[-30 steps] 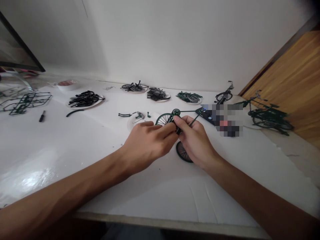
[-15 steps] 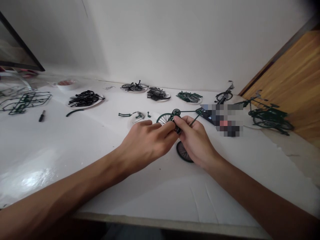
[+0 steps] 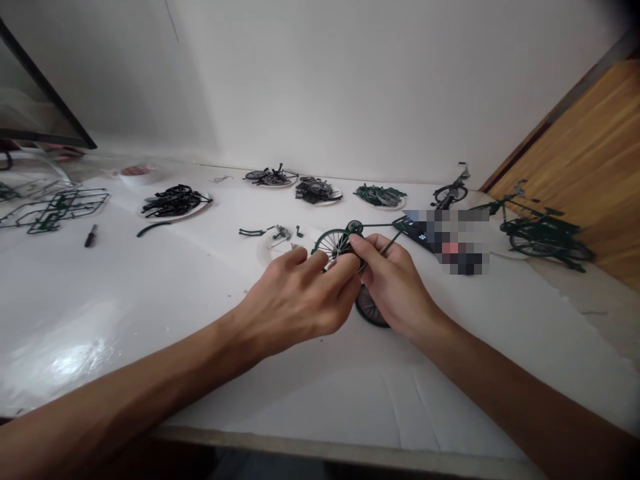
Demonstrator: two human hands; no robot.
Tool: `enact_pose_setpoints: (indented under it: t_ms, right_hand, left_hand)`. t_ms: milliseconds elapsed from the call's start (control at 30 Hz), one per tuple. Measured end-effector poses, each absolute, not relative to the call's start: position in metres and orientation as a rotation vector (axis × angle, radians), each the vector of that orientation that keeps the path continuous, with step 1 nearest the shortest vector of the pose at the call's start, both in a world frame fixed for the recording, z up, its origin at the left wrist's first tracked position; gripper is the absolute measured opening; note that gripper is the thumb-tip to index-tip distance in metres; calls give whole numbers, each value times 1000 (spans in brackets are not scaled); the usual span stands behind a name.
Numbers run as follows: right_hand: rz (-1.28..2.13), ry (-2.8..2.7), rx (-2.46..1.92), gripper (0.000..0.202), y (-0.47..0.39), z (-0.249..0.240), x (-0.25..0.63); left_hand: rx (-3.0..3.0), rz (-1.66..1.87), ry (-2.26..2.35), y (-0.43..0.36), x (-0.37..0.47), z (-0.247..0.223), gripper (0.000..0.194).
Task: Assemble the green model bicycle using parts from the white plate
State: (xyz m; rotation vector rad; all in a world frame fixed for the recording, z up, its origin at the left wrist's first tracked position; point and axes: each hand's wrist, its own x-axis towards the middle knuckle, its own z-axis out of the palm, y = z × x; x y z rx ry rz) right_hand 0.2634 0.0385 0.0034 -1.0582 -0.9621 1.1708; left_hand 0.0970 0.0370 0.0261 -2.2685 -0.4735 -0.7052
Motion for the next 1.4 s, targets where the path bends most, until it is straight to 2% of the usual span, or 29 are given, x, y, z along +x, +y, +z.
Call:
enact_pose_setpoints:
  t_ms: [367, 633, 933, 1400]
  right_hand:
    - [1143, -935, -1100, 34, 40, 2, 263]
    - [1156, -971, -1117, 32, 40, 0, 264]
    - [1150, -1018, -1182, 33, 39, 0, 265]
    - [1206, -1040, -1144, 31, 35, 3, 264]
  left_hand:
    - [-2168, -715, -486, 34, 95, 24, 18]
    - [-2190, -707, -435, 40, 94, 23, 23]
    - [-2200, -692, -326, 47, 88, 21, 14]
    - [-2261, -731, -160, 52, 84, 25, 11]
